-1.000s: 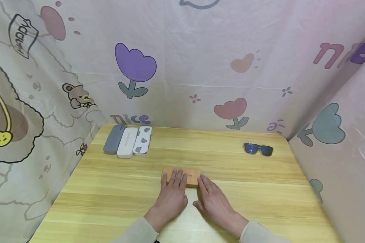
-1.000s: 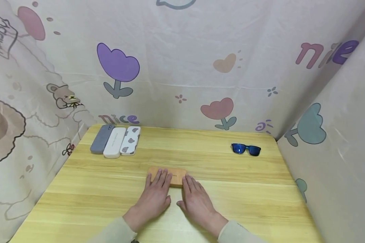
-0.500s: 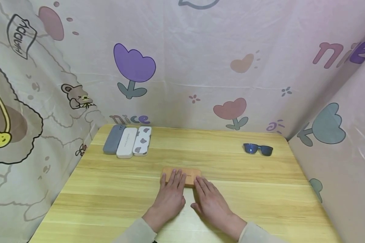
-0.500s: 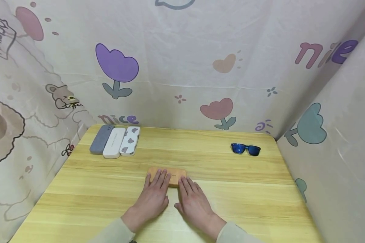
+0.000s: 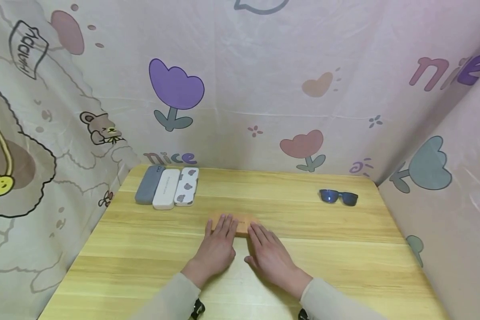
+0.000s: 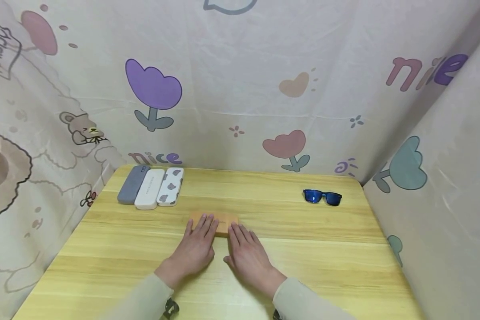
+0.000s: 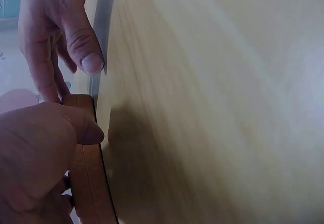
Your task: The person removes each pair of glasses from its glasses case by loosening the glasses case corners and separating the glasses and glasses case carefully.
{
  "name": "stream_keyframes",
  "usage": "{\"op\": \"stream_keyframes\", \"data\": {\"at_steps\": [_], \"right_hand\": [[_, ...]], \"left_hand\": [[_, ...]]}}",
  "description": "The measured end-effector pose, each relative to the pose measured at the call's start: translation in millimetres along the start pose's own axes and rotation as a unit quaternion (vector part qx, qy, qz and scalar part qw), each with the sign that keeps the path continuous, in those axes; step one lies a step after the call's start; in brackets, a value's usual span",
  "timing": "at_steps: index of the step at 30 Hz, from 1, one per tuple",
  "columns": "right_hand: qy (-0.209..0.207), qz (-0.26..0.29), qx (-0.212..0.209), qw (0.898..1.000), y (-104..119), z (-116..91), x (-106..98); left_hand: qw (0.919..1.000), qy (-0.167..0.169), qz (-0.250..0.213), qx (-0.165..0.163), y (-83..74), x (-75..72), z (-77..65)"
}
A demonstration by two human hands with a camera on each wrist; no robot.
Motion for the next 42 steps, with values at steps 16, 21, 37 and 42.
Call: {"op": "stream_keyframes", "data": {"at_steps": [16,21,37,42], "right_hand": [[0.018,0.021,0.030,0.999,-17,62,20],[0.033,0.021,0.052,0.998,-24,75,27],[0.059,0.013,0.082,0.995,-32,79,33],[0.064,0.018,0.087,0.994,-38,89,34]], "left_hand": [[0.9986,0.048,-0.014,-0.019,43.1,7.3,45.6],[0.9991,0.038,-0.008,-0.018,56.8,7.5,54.0],[0.9989,-0.006,0.010,-0.046,53.1,6.1,44.1],[0.9989,0.038,0.016,-0.024,66.3,4.4,60.8]]}}
Point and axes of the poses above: each hand's wrist, its own z-axis towards the middle knuckle, its own x-axis out of the palm, y = z × x, the point moved 4 cm from there along z, towards the middle knuckle, and after that the axes turned 11 degrees about -y, right-handed, at the moved point
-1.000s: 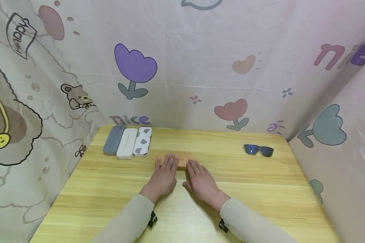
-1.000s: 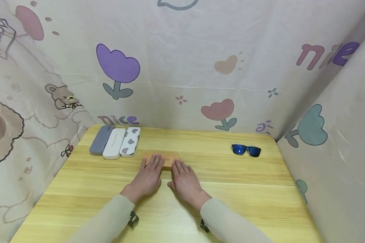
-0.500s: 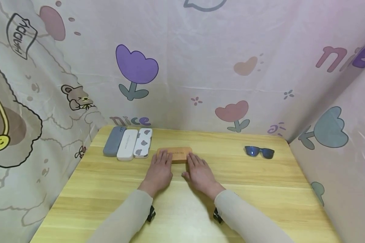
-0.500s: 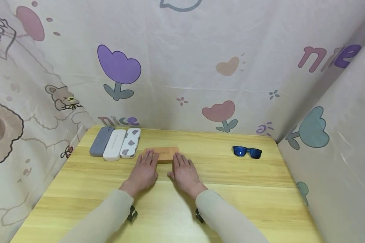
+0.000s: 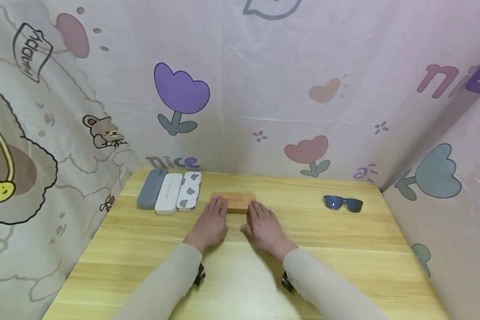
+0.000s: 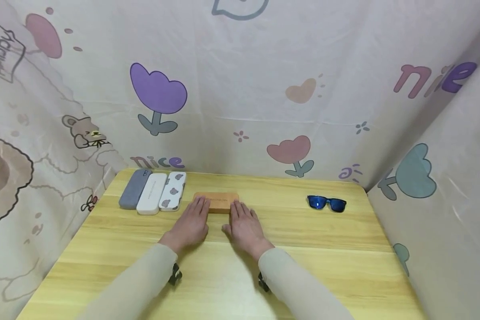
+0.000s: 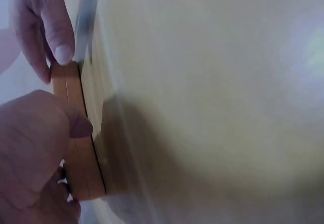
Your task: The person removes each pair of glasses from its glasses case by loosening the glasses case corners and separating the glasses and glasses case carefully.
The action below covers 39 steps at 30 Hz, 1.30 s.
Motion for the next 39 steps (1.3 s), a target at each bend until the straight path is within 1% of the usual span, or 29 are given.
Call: {"op": "stream_keyframes", "data": {"at_steps": [3,7,11,17,20,26,31,35,39], "right_hand": [[-0.001,-0.007,-0.001,1.000,-4,9,-1],[0.012,-0.014,0.004,1.000,-11,19,0],[0.028,-0.012,0.020,0.999,-17,28,0],[0.052,-0.041,0.032,0.997,-18,39,0],[0.059,-0.047,0.028,0.997,-16,44,1],[0.063,-0.044,0.010,0.997,-9,51,5],[0.083,-0.065,0.010,0.994,-7,57,7],[0.092,-0.069,0.008,0.993,-7,60,7],[0.097,-0.070,0.013,0.993,-8,60,8]], "left_hand": [[0.9999,0.012,-0.005,0.000,4.5,-0.3,10.2],[0.9997,0.026,0.000,-0.003,6.6,-0.8,22.5],[0.9993,0.036,0.003,-0.008,8.6,1.0,34.0],[0.9985,0.051,0.000,-0.019,8.7,2.4,47.0],[0.9980,0.059,-0.004,-0.023,8.5,2.8,50.5],[0.9977,0.063,-0.005,-0.022,9.3,3.3,55.8],[0.9973,0.070,-0.005,-0.023,11.7,1.2,59.4],[0.9972,0.071,0.000,-0.026,14.9,0.2,59.4],[0.9980,0.052,-0.004,-0.037,19.9,0.0,56.3]]}}
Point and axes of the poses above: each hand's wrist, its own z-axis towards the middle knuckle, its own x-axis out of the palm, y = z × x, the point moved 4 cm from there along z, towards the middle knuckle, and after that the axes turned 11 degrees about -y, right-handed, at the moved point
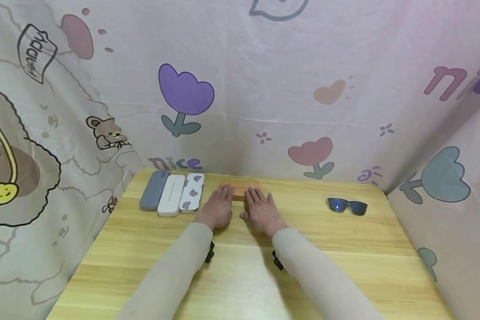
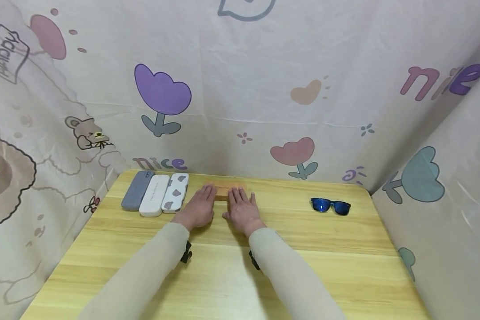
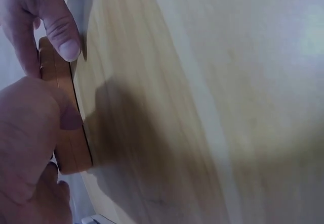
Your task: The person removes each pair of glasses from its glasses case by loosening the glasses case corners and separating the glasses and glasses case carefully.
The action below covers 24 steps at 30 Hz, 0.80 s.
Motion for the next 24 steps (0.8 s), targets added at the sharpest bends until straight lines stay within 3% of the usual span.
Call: {"op": "stream_keyframes", "data": {"at_steps": [4,10,16,24], "right_hand": [[-0.004,0.002,0.007,1.000,0,0,0],[-0.007,0.015,0.013,1.000,1,-1,0],[-0.007,0.016,0.012,1.000,0,-1,1],[0.001,0.017,0.012,1.000,0,-2,1]], "left_hand": [[0.9987,-0.043,-0.010,-0.026,12.9,-2.2,-5.2],[0.9903,-0.084,-0.035,-0.105,42.6,-7.6,-17.2],[0.9837,-0.083,-0.032,-0.156,64.2,-6.7,-27.2],[0.9851,-0.051,-0.019,-0.163,67.5,-1.3,-35.7]]}}
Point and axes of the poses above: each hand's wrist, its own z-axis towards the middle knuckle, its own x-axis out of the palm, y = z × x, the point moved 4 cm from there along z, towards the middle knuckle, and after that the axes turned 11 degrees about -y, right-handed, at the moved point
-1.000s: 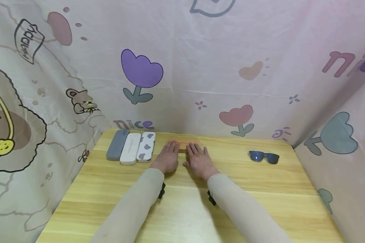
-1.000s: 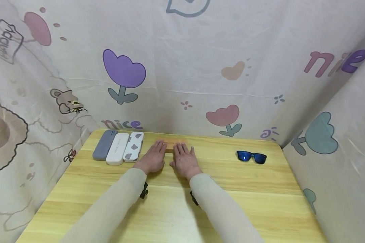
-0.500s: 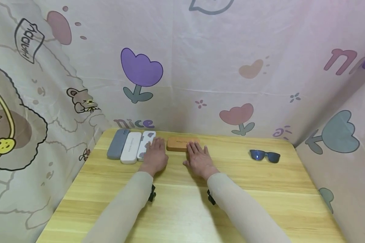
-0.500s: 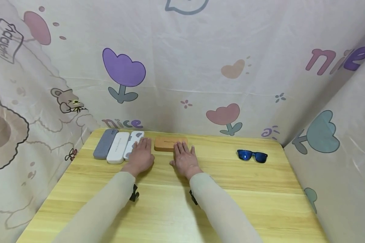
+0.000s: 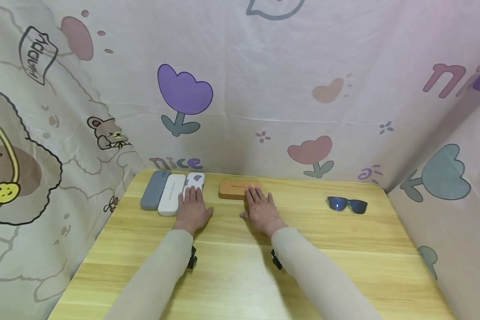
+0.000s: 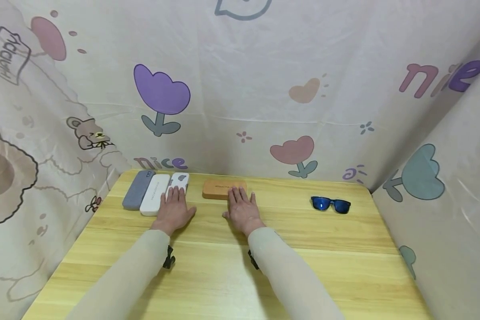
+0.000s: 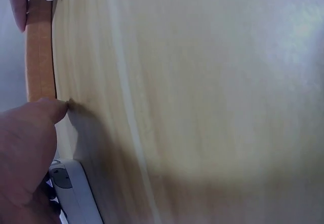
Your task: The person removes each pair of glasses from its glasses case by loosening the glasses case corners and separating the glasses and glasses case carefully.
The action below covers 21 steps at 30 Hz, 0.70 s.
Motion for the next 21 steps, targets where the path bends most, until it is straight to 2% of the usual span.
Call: {"op": "stream_keyframes", "data": {"at_steps": [10,21], "right_hand": [[0.001,-0.006,0.002,1.000,0,1,0],[-0.002,0.015,0.006,1.000,-2,2,1]], "left_hand": [[0.9997,0.005,0.016,0.015,-1.9,4.4,-8.4],[0.9983,-0.006,0.018,0.054,-13.2,0.5,-38.9]]}}
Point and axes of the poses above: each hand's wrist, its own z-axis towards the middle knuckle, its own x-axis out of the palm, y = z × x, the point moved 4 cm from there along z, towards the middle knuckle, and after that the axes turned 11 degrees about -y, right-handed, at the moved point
